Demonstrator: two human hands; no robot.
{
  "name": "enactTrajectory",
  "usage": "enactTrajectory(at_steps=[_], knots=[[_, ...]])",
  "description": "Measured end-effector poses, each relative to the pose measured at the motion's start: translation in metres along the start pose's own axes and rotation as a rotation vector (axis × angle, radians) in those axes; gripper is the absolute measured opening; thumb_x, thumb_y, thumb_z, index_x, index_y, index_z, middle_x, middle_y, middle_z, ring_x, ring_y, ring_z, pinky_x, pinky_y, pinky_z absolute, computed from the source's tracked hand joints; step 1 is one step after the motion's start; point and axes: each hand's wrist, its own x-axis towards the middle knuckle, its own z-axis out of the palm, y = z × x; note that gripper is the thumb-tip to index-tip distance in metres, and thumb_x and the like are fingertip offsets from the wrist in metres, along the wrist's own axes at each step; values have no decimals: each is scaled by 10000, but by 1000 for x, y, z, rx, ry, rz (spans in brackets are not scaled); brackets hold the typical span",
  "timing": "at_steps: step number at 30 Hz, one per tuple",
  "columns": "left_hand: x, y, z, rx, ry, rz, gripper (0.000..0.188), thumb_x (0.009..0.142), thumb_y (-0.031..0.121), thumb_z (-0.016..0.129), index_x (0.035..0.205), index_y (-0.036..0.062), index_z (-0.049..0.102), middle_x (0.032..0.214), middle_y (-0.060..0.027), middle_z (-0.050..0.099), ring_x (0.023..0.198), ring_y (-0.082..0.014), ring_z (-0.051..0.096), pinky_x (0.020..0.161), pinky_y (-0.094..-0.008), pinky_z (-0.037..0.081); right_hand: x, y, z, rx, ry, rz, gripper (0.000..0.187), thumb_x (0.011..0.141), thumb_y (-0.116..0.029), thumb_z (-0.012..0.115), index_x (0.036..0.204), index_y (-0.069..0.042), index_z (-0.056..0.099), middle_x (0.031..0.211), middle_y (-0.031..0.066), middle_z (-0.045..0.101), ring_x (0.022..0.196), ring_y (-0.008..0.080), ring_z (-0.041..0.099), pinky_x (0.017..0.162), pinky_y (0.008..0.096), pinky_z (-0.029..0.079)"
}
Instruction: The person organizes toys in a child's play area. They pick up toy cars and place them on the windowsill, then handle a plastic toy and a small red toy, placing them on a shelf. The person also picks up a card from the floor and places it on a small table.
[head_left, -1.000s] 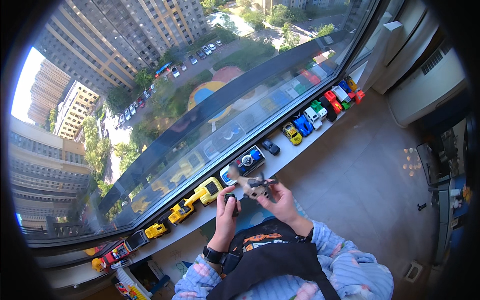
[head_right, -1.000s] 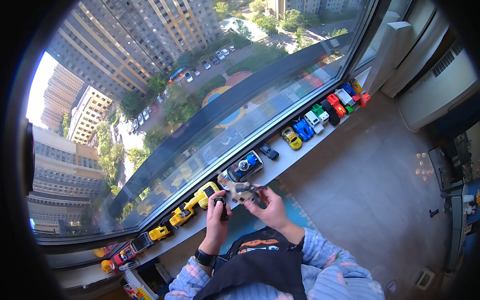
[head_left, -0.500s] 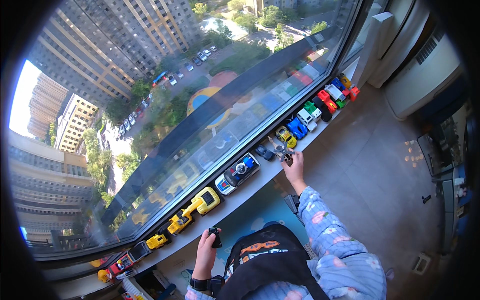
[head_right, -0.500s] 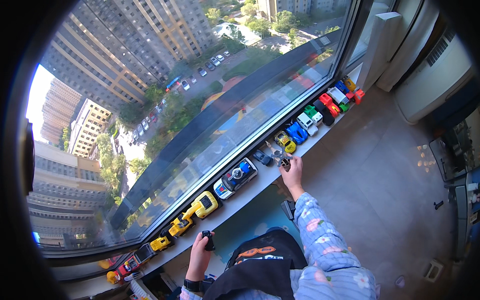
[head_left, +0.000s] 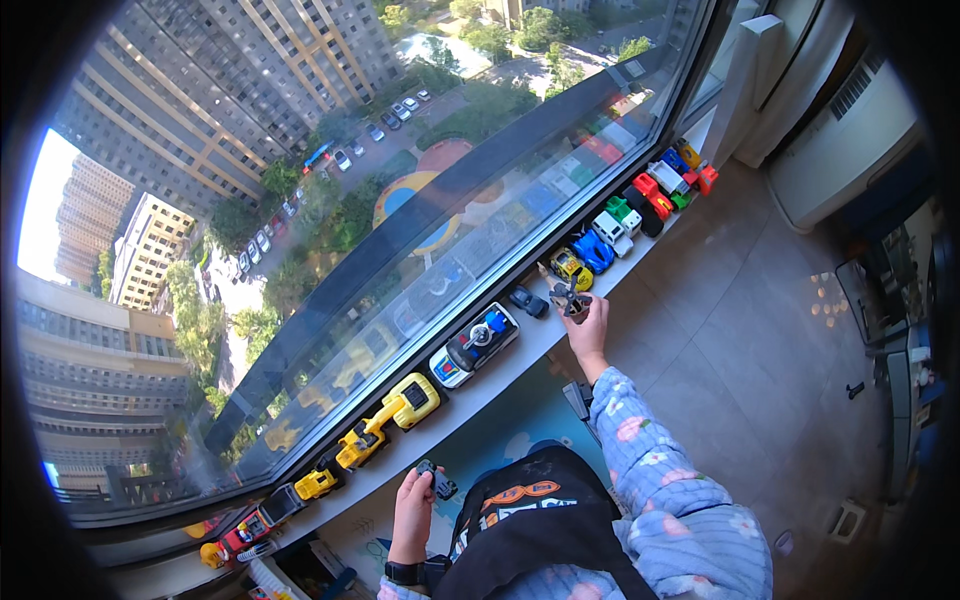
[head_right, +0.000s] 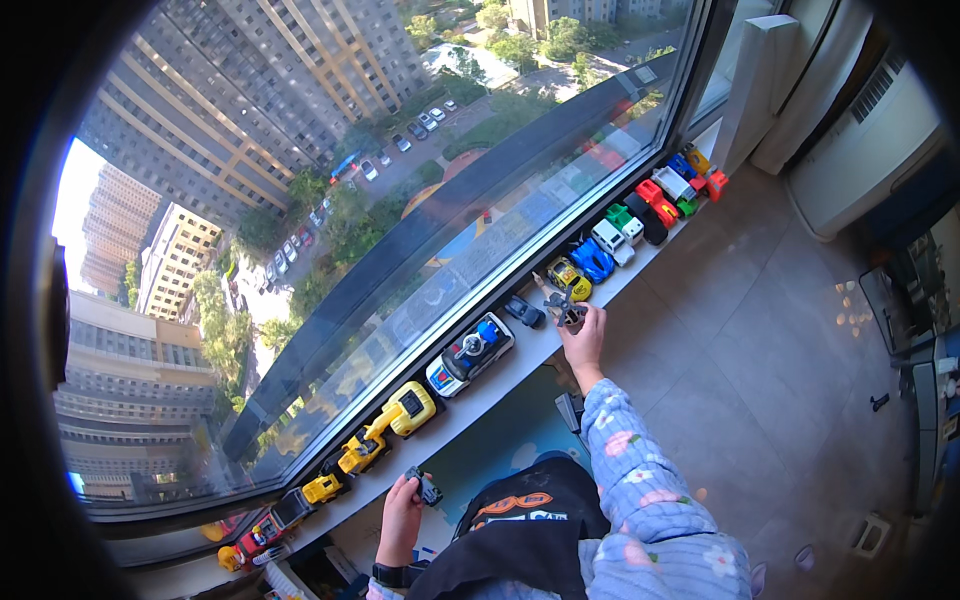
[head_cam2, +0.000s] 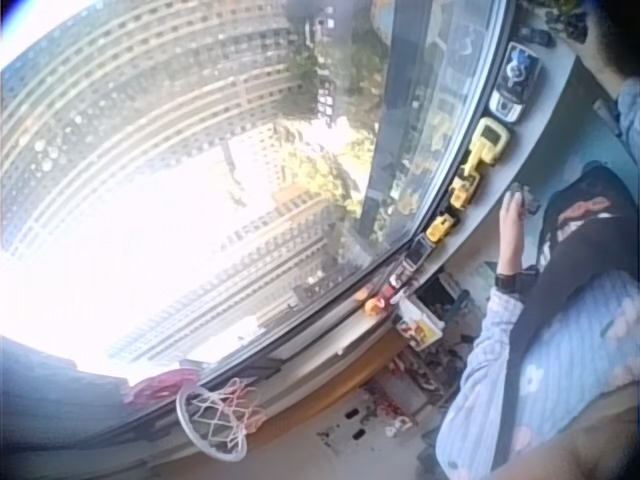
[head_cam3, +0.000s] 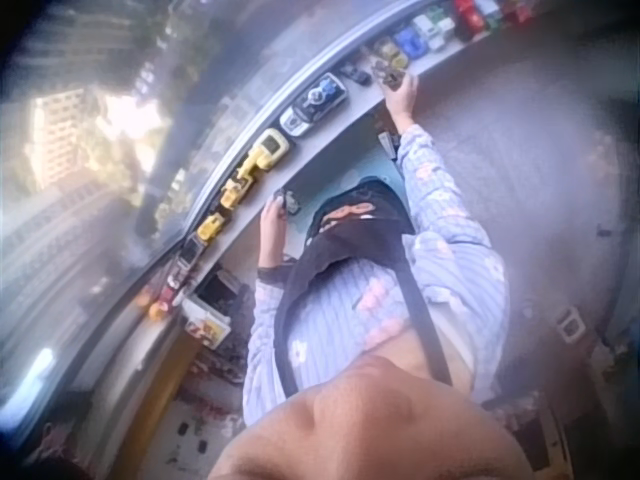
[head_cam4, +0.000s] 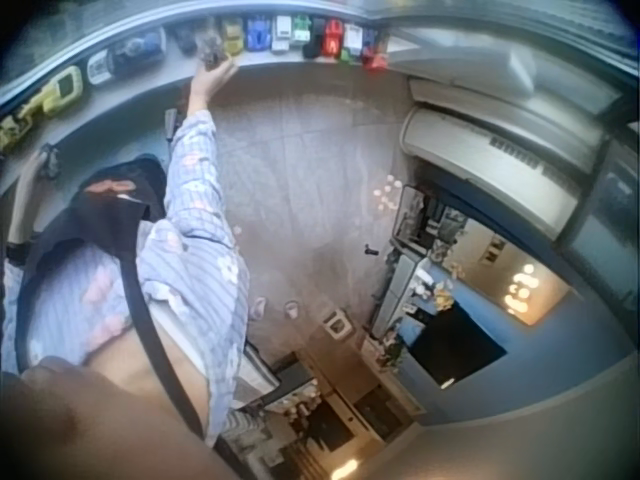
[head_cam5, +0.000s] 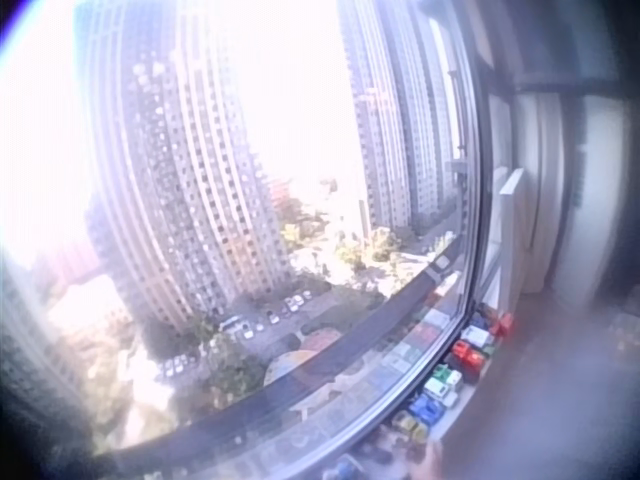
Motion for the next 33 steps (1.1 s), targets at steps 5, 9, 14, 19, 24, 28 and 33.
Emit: enactTrajectory(at_steps=[5, 9, 14, 19, 24, 28, 33], knots=[[-1, -2, 0, -30, 15, -10, 178, 944, 148, 509, 1024, 39, 626, 833, 51, 580, 649, -19, 372, 609, -172, 321, 3, 0, 0, -110, 14, -46, 535, 674, -223, 822, 1080, -58, 515, 1086, 145, 481, 1006, 339, 510, 871, 410, 425], [-3, -3, -1, -41, 53, -5, 219, 941, 144, 493, 1037, -9, 617, 727, 59, 511, 628, -28, 412, 621, -180, 360, 2, -7, -2, -90, 7, -13, 620, 659, -190, 828, 1152, -59, 476, 1086, 139, 473, 995, 305, 490, 857, 383, 417], [-6, -2, -4, -75, 60, 6, 222, 942, 146, 499, 1041, -12, 618, 763, 45, 552, 647, -29, 453, 630, -188, 387, -53, -29, -12, -99, 190, 93, 672, 675, -113, 800, 1224, -54, 418, 1060, 114, 458, 859, 228, 437, 820, 369, 413], [-7, -3, -4, -72, 32, -8, 114, 933, 136, 552, 965, 46, 614, 767, 64, 543, 652, -19, 428, 607, -177, 352, -85, -42, 6, 110, -212, -15, 119, 836, -45, 619, 947, -66, 654, 869, 115, 643, 801, 292, 609, 701, 366, 490], [-9, -5, -7, -59, -21, -18, 57, 929, 122, 577, 930, 74, 608, 743, 73, 542, 629, -15, 424, 585, -174, 344, -69, -40, 32, 207, -285, 54, 482, 817, 57, 391, 1260, -32, 559, 1215, 181, 606, 1130, 303, 585, 965, 338, 452], [-10, -12, -14, -128, 60, -55, 45, 933, 105, 569, 935, 76, 603, 751, 59, 564, 635, -22, 468, 588, -169, 377, -49, -34, 45, 395, -459, 157, 609, 759, 91, 348, 1343, -22, 479, 1337, 183, 527, 1236, 248, 518, 1024, 302, 393], [-10, -21, -20, -166, 74, -74, 42, 931, 99, 569, 933, 74, 603, 742, 59, 563, 629, -22, 475, 587, -167, 382, -38, -32, 53, 497, -548, 179, 613, 801, 113, 333, 1395, -15, 415, 1398, 146, 470, 1287, 194, 448, 1077, 298, 333]])
